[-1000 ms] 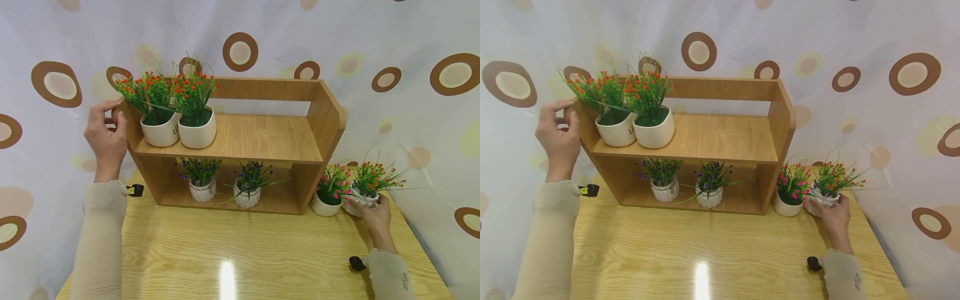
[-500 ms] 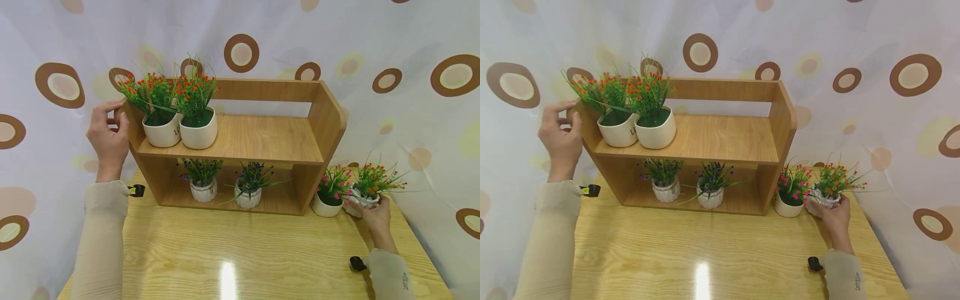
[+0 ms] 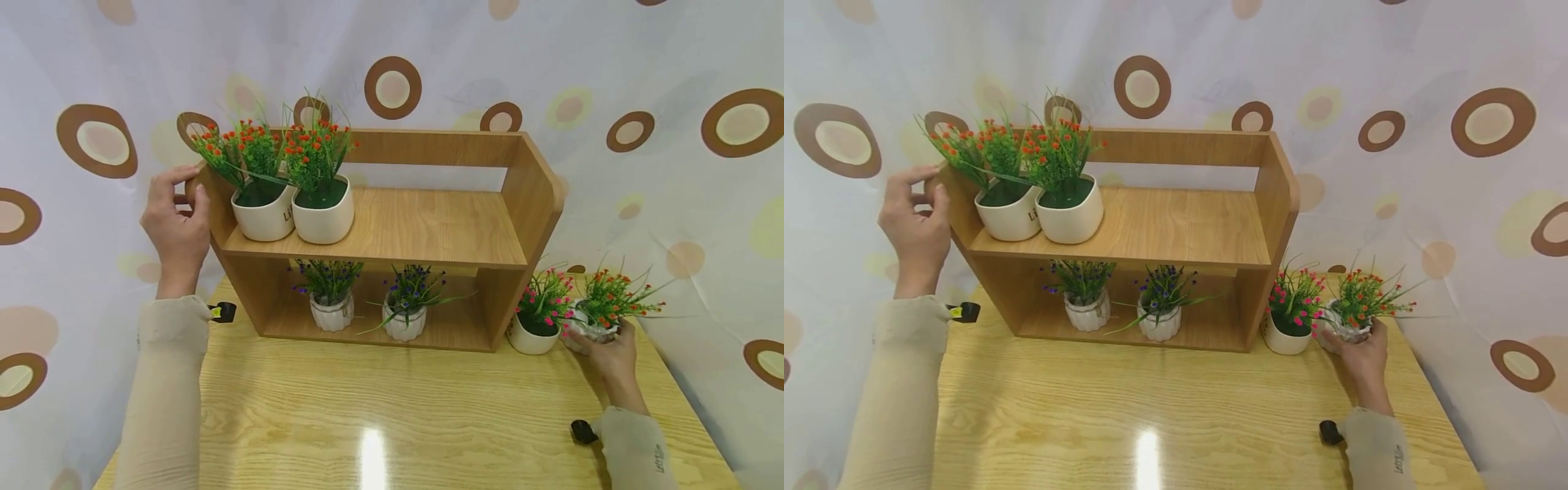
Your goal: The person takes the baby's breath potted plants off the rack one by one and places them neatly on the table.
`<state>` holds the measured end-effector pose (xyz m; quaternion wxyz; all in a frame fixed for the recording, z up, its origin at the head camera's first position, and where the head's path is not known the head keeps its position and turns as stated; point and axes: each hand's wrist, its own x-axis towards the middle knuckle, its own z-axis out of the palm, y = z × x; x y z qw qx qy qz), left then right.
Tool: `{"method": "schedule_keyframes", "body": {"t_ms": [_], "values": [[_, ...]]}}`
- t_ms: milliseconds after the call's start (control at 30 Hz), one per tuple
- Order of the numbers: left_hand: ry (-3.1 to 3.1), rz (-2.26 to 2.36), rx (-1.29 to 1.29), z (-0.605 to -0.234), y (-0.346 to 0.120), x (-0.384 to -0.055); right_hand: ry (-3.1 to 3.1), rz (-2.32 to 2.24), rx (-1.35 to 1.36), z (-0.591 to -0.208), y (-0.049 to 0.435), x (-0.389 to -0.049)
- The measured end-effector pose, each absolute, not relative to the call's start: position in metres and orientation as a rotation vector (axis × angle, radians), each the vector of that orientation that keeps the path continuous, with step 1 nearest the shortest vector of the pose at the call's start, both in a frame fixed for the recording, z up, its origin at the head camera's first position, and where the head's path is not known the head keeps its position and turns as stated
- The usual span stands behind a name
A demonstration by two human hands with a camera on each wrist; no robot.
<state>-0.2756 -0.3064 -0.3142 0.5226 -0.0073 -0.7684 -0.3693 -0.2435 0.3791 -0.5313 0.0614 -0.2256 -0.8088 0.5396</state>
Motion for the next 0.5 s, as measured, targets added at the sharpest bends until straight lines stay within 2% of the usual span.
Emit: {"method": "schedule_keyframes", "body": {"t_ms": [500], "values": [[-1.827,-0.896,0.016,-0.309,-0.295,-0.269,-2.466,1.649,-0.684,-0.53,0.38,-0.242]]}}
